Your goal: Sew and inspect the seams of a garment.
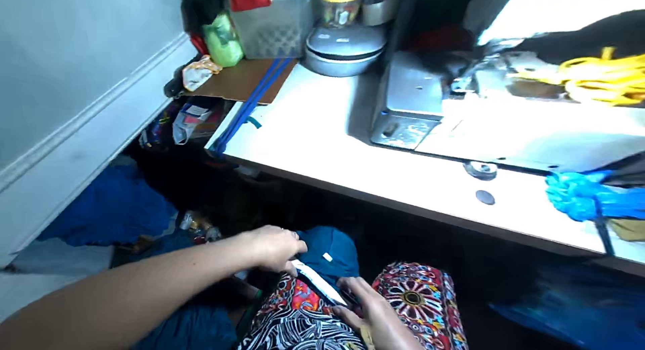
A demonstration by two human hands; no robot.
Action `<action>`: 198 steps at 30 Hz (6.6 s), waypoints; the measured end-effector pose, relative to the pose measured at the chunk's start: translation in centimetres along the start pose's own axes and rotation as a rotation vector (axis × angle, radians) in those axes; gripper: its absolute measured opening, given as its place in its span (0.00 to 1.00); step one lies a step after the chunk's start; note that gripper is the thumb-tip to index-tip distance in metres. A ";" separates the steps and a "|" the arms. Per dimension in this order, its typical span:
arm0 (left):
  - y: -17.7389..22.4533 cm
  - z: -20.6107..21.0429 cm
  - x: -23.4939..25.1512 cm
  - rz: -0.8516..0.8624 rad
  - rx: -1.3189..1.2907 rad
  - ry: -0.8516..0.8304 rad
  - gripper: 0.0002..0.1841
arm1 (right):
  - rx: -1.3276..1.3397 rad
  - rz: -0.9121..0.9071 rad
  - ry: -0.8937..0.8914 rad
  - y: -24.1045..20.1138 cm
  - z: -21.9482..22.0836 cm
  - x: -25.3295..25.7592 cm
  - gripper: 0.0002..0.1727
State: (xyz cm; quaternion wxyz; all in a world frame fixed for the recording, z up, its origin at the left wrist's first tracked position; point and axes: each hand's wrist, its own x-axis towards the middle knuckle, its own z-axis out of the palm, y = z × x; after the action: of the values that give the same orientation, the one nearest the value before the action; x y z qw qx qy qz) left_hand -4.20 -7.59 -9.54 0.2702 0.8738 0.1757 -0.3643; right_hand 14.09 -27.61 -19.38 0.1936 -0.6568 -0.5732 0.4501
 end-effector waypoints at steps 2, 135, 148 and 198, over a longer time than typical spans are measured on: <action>-0.8 2.3 2.5 0.020 -0.009 0.010 0.26 | -0.049 0.009 0.004 -0.7 -0.4 0.0 0.30; 5.7 -22.2 5.4 0.601 0.545 1.111 0.08 | 0.739 -0.124 0.723 -6.4 -22.7 4.0 0.11; 2.8 -18.3 -4.2 0.294 0.702 1.354 0.13 | -0.075 -0.432 0.913 -10.1 -28.0 6.1 0.09; 4.3 -24.4 4.4 0.406 0.295 0.983 0.15 | 0.142 -0.262 0.955 -6.8 -22.6 2.3 0.16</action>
State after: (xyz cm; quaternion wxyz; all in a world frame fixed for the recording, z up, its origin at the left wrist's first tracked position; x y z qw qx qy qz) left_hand 14.14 4.10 3.11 0.0958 0.9859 0.0559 0.1251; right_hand 28.38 -17.77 -3.20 0.5334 -0.6973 -0.4662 0.1089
